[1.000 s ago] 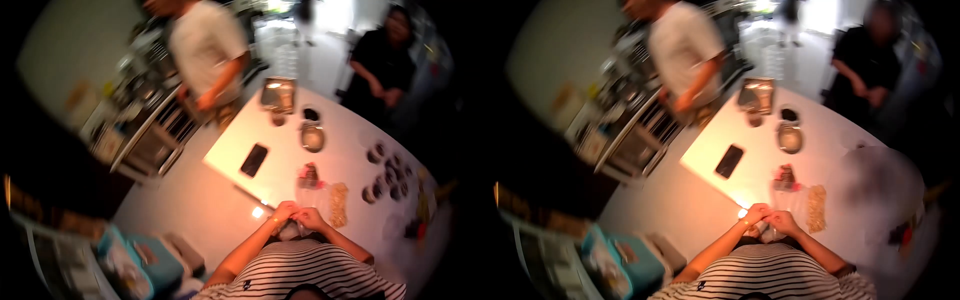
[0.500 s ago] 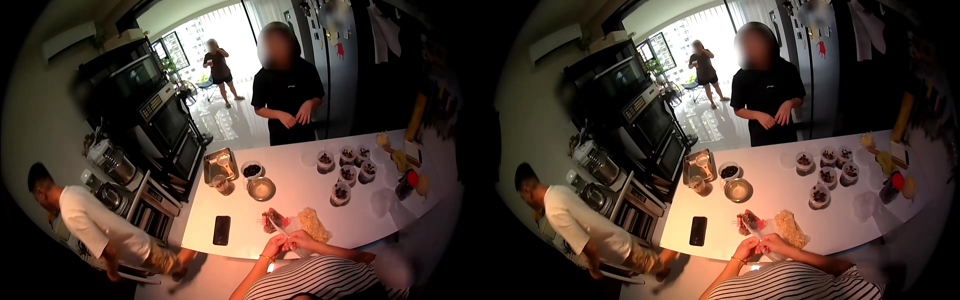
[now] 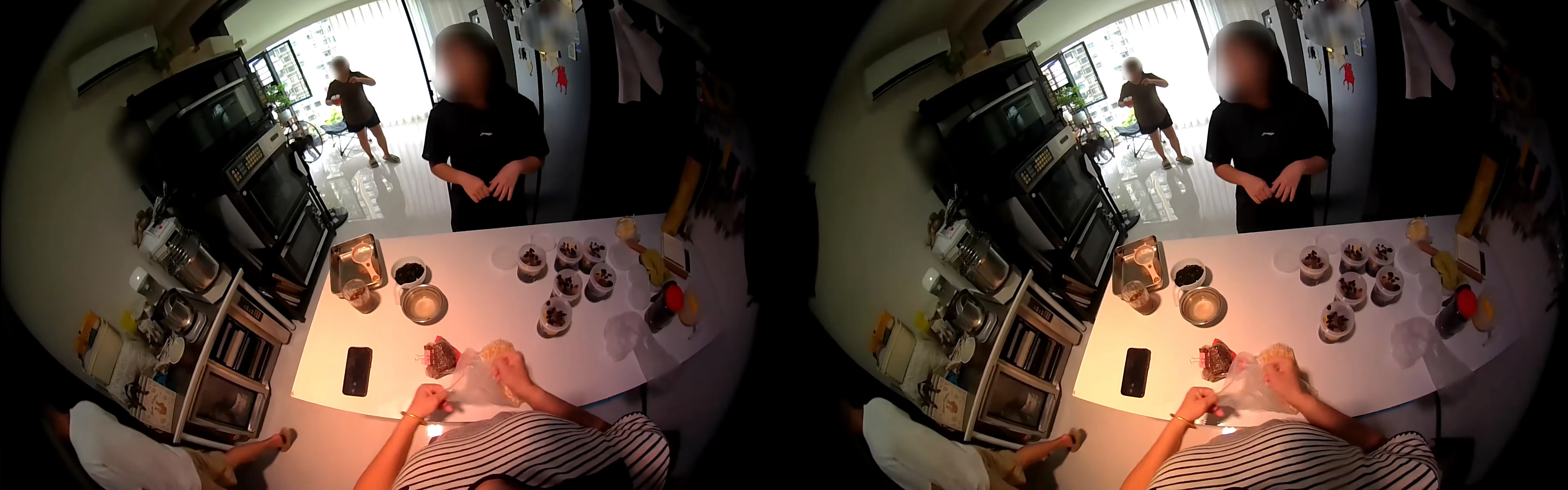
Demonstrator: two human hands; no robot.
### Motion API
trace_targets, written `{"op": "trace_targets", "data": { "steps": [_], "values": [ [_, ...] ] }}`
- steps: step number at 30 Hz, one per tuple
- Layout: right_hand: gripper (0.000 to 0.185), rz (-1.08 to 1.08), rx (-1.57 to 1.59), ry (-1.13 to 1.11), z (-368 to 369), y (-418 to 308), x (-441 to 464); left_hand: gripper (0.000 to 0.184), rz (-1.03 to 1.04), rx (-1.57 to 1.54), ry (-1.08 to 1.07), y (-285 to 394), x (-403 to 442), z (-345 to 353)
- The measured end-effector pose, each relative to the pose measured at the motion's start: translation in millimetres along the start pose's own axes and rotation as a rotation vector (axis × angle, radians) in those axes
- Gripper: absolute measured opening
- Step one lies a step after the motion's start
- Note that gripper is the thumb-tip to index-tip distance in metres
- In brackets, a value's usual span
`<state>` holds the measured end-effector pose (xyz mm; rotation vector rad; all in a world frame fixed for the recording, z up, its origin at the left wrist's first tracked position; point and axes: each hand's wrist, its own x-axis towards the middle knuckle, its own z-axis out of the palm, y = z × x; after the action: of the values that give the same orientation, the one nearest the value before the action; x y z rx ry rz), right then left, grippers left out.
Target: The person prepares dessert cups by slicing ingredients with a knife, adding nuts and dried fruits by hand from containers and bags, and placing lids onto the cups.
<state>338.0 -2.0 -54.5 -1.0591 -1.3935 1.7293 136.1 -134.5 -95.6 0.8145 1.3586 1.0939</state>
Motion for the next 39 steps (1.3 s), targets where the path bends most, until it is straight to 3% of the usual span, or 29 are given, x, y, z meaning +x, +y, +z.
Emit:
{"op": "trace_targets", "data": {
  "steps": [1,2,5,6,7,8,10,11,12,14,15,17,18,20,24,28,30,31,33,34,36,39],
  "values": [
    [0.017,-0.097,-0.127,0.121,-6,-3,4,0.030,-0.059,0.202,0.096,13,-10,-8],
    [0.017,-0.088,-0.129,0.118,-12,-10,6,0.030,-0.023,0.254,0.170,3,-13,-20],
    [0.012,-0.481,-0.625,0.030,-8,-33,0,0.021,-0.104,0.302,0.219,13,-27,-18],
    [0.012,-0.485,-0.622,0.034,2,-40,-9,0.017,0.125,0.743,0.421,32,-37,-2],
    [0.013,-0.531,-0.669,-0.127,13,-44,-20,0.013,0.364,1.181,0.614,48,-45,14],
    [0.015,-0.580,-0.716,-0.286,23,-46,-25,0.013,0.373,1.185,0.610,54,-44,22],
    [0.016,-0.578,-0.792,-0.356,41,-43,-34,0.009,0.626,0.828,0.383,61,-44,39],
    [0.018,-0.570,-0.865,-0.435,45,-42,-37,0.009,0.413,0.712,0.200,68,-44,46],
    [0.018,-0.570,-0.864,-0.437,45,-44,-39,0.009,0.411,0.712,0.202,54,-33,45],
    [0.020,-0.515,-0.795,-0.453,47,-50,-40,0.011,0.182,0.111,-0.065,-6,12,22],
    [0.020,-0.515,-0.793,-0.451,47,-48,-39,0.022,0.135,0.515,-0.213,-33,32,9],
    [0.020,-0.542,-0.799,-0.523,47,-45,-37,0.028,0.184,0.740,-0.344,-42,45,25],
    [0.020,-0.533,-0.801,-0.520,48,-44,-42,0.031,0.248,0.779,-0.330,-44,54,39],
    [0.019,-0.370,-0.675,-0.748,59,-45,-48,0.037,0.394,0.849,-0.261,-46,73,63],
    [0.017,-0.484,-0.683,-0.774,69,-42,-48,0.051,0.621,0.999,-0.029,-46,106,111],
    [0.017,-0.560,-0.671,-0.746,69,-69,-49,0.055,0.572,1.274,0.152,-12,102,144],
    [0.017,-0.562,-0.672,-0.725,65,-69,-52,0.055,0.284,1.299,-0.061,-1,111,141],
    [0.017,-0.558,-0.674,-0.721,62,-64,-52,0.055,0.286,1.297,-0.066,-14,116,137],
    [0.016,-0.501,-0.626,-0.723,52,-51,-50,0.042,0.650,1.288,0.097,-52,126,125],
    [0.016,-0.493,-0.625,-0.724,48,-54,-50,0.040,0.645,1.243,0.069,-56,113,118],
    [0.015,-0.404,-0.585,-0.696,38,-63,-53,0.036,0.453,1.076,-0.103,-41,88,105],
    [0.014,-0.446,-0.560,-0.628,26,-59,-53,0.032,0.163,0.786,-0.285,-26,54,87]
  ]
}}
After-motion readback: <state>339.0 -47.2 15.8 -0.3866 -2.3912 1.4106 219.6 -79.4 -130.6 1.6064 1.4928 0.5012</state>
